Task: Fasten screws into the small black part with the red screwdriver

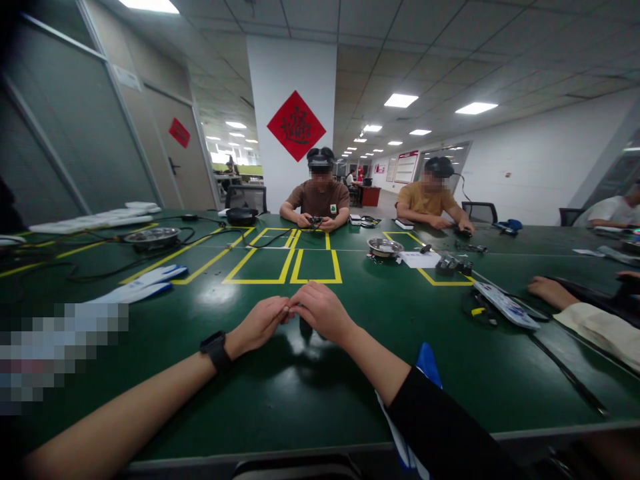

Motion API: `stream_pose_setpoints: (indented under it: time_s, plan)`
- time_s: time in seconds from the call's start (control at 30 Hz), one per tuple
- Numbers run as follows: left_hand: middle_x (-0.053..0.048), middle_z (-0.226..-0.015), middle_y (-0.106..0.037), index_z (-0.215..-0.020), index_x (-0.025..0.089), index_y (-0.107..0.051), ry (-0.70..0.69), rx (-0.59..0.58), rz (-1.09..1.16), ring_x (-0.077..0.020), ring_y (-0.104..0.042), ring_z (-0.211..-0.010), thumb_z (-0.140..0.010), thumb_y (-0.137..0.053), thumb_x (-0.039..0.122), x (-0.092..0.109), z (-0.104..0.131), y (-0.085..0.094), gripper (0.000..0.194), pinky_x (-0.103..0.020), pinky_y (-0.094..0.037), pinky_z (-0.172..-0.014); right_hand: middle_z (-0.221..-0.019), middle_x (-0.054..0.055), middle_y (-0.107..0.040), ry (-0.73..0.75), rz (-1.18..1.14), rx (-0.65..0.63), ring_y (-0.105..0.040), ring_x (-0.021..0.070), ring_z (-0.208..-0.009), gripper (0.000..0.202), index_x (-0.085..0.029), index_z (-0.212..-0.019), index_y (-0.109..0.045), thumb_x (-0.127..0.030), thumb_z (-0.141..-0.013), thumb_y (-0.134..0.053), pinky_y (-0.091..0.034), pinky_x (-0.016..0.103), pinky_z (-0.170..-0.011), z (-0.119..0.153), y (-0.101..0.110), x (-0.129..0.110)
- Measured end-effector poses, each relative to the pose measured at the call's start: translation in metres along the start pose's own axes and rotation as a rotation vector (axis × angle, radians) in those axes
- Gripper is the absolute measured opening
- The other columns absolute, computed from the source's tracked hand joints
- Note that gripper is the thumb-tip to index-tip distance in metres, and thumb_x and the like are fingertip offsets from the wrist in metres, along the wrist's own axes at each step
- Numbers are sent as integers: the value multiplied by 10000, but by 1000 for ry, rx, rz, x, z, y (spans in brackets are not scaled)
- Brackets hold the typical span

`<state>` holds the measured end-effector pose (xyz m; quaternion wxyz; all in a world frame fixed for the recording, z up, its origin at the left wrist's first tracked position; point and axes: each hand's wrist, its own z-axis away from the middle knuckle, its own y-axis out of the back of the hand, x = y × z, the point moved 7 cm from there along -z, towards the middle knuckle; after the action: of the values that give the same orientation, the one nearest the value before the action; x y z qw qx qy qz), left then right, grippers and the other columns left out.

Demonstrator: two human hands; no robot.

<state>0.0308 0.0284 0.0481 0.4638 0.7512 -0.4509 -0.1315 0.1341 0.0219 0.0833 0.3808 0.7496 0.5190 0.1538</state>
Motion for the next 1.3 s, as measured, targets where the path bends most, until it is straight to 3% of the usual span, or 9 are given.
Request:
stream_pose_setpoints:
  time_s: [0.57,0.73,0.83,1.0,1.17,1.3]
  plan:
    - [-19,-681,-498,-747,169,-475,67,9,94,-143,-465,-661,-931,-235,297,-1,0,0,328,-271,-383,-659,-864,60,-576,-48,-44,34,-505,182,-852,105,-184,-874,-506,-251,-885,-426,-398,327,-802,0,-1,2]
    - [-67,-911,-543,-962,165,-497,117,152,143,-187,-496,-862,-880,-411,343,-5,-3,5,214,-331,-402,-801,-888,71,-570,-124,-27,148,-506,196,-885,90,-188,-886,-498,-238,-879,-424,-390,352,-826,2,10,10]
    - [-103,-1082,-511,-1121,173,-445,157,221,226,-222,-477,-1005,-797,-557,357,-10,-5,2,389,-386,-386,-895,-877,65,-556,-179,-52,247,-508,194,-868,86,-192,-890,-487,-246,-876,-422,-400,350,-810,4,16,16]
    - [-99,-1181,-476,-1206,201,-400,149,90,374,-240,-455,-1094,-647,-704,265,-9,-13,-16,640,-403,-383,-937,-862,52,-536,-253,-99,375,-502,180,-831,79,-199,-889,-478,-243,-878,-413,-409,333,-783,8,22,28]
    - [-59,-1048,-555,-1117,179,-472,147,-38,466,-188,-528,-938,-692,-651,210,-11,-16,-28,463,-344,-431,-851,-839,43,-522,-285,-91,389,-493,171,-802,78,-197,-880,-477,-236,-881,-409,-411,315,-756,10,27,36]
    - [-44,-929,-574,-987,154,-529,211,6,410,-171,-526,-835,-711,-651,273,-25,-12,-25,324,-316,-434,-769,-852,49,-529,-248,-56,308,-489,178,-830,80,-193,-857,-501,-219,-874,-427,-402,320,-769,7,25,33]
